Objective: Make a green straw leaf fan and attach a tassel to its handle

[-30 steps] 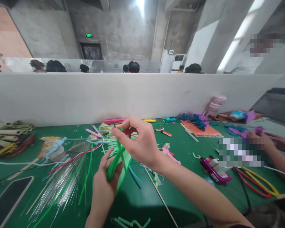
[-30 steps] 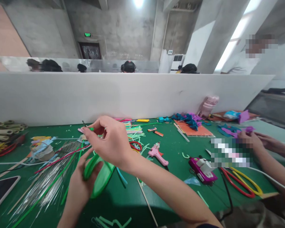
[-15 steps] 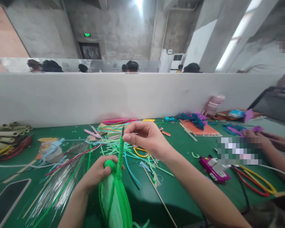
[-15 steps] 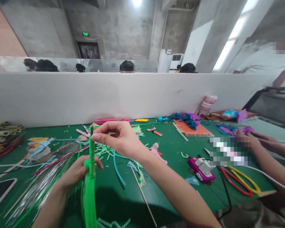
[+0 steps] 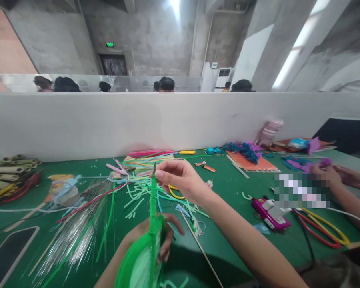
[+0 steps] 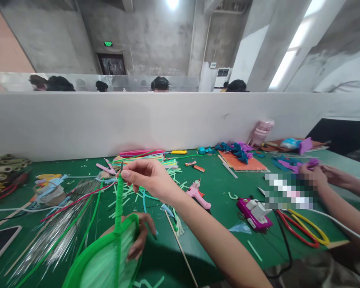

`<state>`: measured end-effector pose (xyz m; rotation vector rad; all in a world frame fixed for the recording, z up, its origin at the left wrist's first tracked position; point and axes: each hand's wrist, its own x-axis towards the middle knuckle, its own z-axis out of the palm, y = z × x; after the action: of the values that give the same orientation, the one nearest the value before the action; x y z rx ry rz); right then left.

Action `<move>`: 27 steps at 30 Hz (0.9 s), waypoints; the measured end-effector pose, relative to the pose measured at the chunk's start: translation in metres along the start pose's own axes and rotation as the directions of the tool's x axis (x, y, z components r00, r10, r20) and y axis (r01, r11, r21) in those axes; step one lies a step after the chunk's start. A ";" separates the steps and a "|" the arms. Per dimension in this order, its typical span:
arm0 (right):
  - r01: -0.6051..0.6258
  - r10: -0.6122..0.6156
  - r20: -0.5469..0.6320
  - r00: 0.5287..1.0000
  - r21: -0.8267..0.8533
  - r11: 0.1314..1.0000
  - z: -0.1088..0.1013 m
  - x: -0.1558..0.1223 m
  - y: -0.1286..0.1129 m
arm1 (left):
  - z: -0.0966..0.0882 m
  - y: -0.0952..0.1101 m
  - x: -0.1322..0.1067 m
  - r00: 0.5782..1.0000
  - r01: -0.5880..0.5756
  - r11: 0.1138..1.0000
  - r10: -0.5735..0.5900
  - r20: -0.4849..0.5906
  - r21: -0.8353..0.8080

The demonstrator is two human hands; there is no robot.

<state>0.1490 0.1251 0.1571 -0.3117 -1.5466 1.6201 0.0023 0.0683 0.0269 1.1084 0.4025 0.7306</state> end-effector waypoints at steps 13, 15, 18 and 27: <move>0.286 -0.576 -0.095 0.812 -0.796 0.534 0.039 -0.013 -0.017 | 0.065 0.077 -0.012 0.416 0.152 0.450 0.779 -0.470 0.880; 0.307 -0.612 -0.055 0.789 -0.827 0.471 0.043 -0.014 -0.015 | 0.071 0.073 -0.001 0.361 0.215 0.297 0.861 -0.358 0.930; 0.305 -0.555 -0.074 0.829 -0.771 0.559 0.040 -0.015 -0.017 | 0.069 0.072 0.005 0.319 0.270 0.182 0.909 -0.267 0.945; 0.017 -0.064 -0.154 0.986 -0.289 0.957 0.017 -0.009 -0.023 | 0.066 0.077 -0.010 0.444 0.265 0.179 0.849 -0.285 0.947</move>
<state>0.1523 0.1038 0.1783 -0.5514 -1.6503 1.3031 0.0114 0.0367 0.1230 2.0586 1.7350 1.6346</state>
